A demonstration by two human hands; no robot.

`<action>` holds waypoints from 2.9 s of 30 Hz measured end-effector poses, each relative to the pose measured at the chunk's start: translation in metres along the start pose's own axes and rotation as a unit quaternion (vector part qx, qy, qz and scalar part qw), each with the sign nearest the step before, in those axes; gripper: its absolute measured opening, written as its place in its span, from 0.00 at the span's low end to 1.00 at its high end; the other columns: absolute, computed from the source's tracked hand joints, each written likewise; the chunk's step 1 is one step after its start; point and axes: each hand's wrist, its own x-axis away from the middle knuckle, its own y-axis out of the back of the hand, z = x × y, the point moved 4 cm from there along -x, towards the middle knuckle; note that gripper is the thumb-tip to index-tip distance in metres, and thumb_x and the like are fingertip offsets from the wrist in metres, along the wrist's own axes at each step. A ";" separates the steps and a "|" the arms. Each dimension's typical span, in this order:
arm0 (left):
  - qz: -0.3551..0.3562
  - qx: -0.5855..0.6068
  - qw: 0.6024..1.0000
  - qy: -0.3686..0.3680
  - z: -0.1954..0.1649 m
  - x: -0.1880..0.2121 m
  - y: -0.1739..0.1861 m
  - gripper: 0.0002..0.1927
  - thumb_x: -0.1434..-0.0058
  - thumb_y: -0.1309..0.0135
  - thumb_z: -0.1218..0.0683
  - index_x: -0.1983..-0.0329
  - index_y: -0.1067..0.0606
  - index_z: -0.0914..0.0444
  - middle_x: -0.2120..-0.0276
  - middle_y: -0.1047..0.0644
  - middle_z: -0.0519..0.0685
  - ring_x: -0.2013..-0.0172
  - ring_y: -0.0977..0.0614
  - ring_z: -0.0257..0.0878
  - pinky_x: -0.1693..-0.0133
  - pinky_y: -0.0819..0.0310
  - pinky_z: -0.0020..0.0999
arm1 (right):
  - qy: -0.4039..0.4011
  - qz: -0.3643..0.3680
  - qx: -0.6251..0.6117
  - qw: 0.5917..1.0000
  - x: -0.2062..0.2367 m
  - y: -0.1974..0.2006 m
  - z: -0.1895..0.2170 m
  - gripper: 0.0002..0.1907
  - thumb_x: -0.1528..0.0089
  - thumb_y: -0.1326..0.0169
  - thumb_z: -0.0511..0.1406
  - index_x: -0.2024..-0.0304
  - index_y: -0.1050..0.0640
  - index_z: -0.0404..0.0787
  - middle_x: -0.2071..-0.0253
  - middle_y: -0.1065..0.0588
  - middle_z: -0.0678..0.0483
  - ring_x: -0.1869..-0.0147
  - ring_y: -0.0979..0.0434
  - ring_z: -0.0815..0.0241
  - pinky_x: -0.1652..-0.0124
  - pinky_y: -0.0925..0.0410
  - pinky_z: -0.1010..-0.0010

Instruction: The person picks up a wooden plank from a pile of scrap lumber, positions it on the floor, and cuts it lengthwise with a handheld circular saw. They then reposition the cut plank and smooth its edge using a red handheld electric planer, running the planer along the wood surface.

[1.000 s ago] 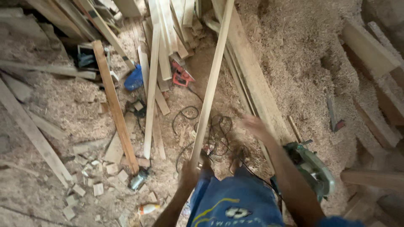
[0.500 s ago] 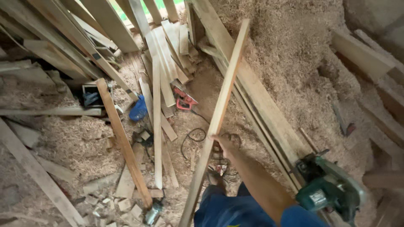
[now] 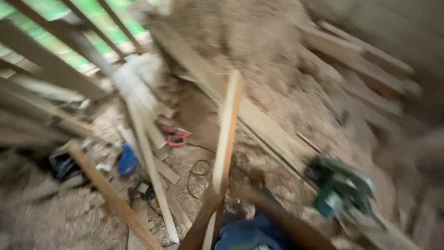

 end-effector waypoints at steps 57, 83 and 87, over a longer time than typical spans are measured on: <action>-0.095 -0.307 0.875 -0.362 -0.219 -0.293 0.000 0.43 0.47 0.40 0.50 0.30 0.38 0.74 0.32 0.40 0.71 0.32 0.41 0.66 0.38 0.51 0.67 | -0.248 -0.560 0.186 0.768 0.263 0.196 -0.197 0.19 0.41 0.34 0.36 0.51 0.23 0.36 0.53 0.24 0.40 0.47 0.25 0.39 0.48 0.32 0.49; 0.543 0.152 0.824 -0.054 -0.225 0.152 -0.397 0.20 0.30 0.50 0.42 0.62 0.24 0.65 0.74 0.21 0.52 0.73 0.17 0.41 0.67 0.23 0.41 | -0.192 -0.605 -0.324 0.701 0.388 0.169 -0.226 0.18 0.39 0.35 0.44 0.63 0.21 0.35 0.78 0.28 0.57 0.78 0.30 0.68 0.76 0.34 0.73; 0.479 0.070 0.872 -0.068 -0.233 0.155 -0.408 0.25 0.29 0.52 0.42 0.68 0.24 0.69 0.79 0.21 0.54 0.76 0.16 0.44 0.69 0.21 0.44 | -0.164 -0.649 -0.350 0.655 0.388 0.159 -0.219 0.20 0.37 0.36 0.45 0.65 0.22 0.33 0.79 0.28 0.57 0.78 0.30 0.67 0.75 0.36 0.73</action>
